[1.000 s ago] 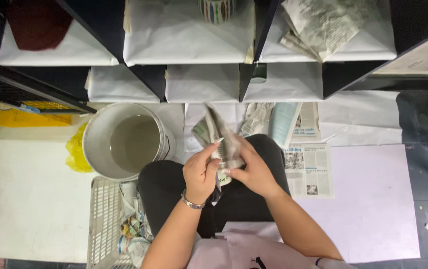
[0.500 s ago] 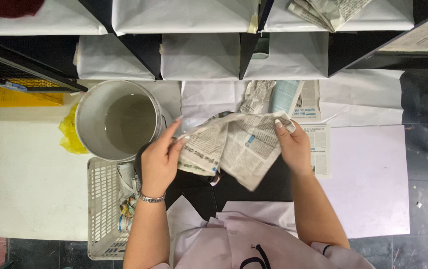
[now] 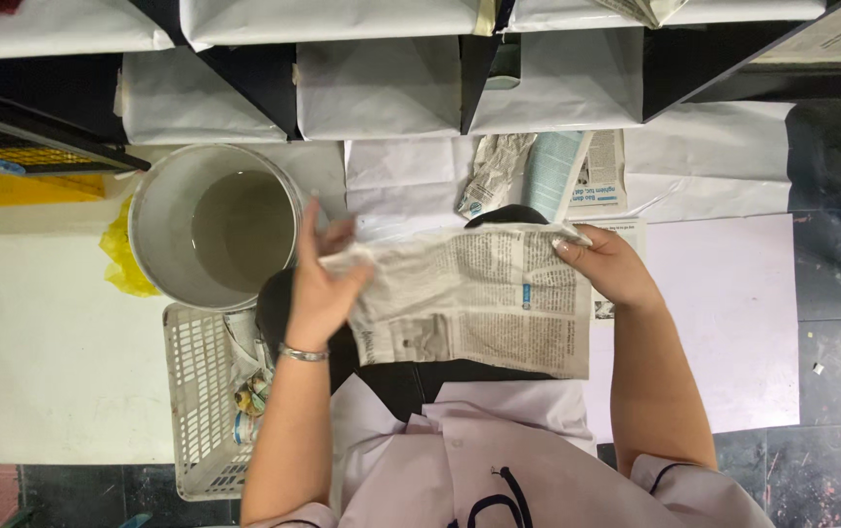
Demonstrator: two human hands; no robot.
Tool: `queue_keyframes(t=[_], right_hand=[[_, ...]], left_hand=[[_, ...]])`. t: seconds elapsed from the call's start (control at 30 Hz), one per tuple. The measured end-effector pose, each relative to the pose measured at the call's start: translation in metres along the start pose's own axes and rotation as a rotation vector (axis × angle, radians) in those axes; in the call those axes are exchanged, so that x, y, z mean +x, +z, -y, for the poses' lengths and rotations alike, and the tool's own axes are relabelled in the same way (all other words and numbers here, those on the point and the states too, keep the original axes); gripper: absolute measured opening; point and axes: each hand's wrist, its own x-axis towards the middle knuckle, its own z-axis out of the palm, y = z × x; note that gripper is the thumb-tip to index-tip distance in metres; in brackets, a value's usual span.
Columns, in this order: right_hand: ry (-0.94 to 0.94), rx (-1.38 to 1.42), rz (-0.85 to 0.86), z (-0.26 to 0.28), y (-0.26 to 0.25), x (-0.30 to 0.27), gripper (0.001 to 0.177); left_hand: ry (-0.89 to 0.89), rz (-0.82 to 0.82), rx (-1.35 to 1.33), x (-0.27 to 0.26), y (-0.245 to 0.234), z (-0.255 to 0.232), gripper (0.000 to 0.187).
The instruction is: The person sits on the floor and wraps small ceramic items, including a bowl and a cup, with newspaper. They fold the paper around each item and place the wrapped pieces into a nearby basket.
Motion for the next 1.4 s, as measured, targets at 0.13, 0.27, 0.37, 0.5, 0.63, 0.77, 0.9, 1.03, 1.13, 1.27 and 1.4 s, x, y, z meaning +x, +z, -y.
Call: queue_keyframes(t=[0.13,0.27,0.37,0.5,0.63,0.77,0.9,1.03,1.13,1.27,1.4], right_hand=[[0.154,0.305,-0.042,-0.024,-0.004,0.013,0.033],[0.372,-0.011,-0.088,-0.023,-0.009,0.043,0.038],[0.408,-0.211,-0.170,-0.014,-0.016,0.086,0.042],[0.193,-0.216,-0.486,0.004,-0.021,0.160,0.043],[0.171,-0.108,-0.558,0.001,-0.015,0.249,0.044],[0.274,-0.244,-0.611,-0.028,0.002,0.336,0.050],[0.358,-0.252,-0.642,-0.037,0.019,0.389,0.041],[0.405,-0.177,-0.674,-0.036,0.008,0.405,0.034],[0.433,-0.118,-0.675,-0.034,-0.003,0.398,0.029],[0.447,-0.003,-0.630,-0.024,-0.003,0.381,0.024],[0.447,0.255,-0.571,-0.011,0.002,0.372,0.023]], left_hand=[[-0.294,0.146,-0.157,-0.019,0.021,0.073,0.059],[-0.614,0.190,-0.098,-0.033,0.027,0.126,0.032],[-0.685,0.126,-0.143,-0.026,0.029,0.132,0.031],[-0.875,0.108,0.168,-0.010,0.030,0.128,0.034],[-0.710,0.091,-0.058,-0.013,0.036,0.152,0.039],[-0.704,0.146,0.007,-0.030,0.045,0.174,0.040],[-0.855,0.148,0.079,-0.050,0.041,0.183,0.045],[-0.911,0.074,-0.026,-0.056,0.034,0.181,0.042],[-1.003,0.071,-0.056,-0.053,0.035,0.171,0.042],[-0.890,0.133,-0.056,-0.050,0.038,0.161,0.045],[-0.913,0.135,-0.034,-0.056,0.047,0.166,0.043]])
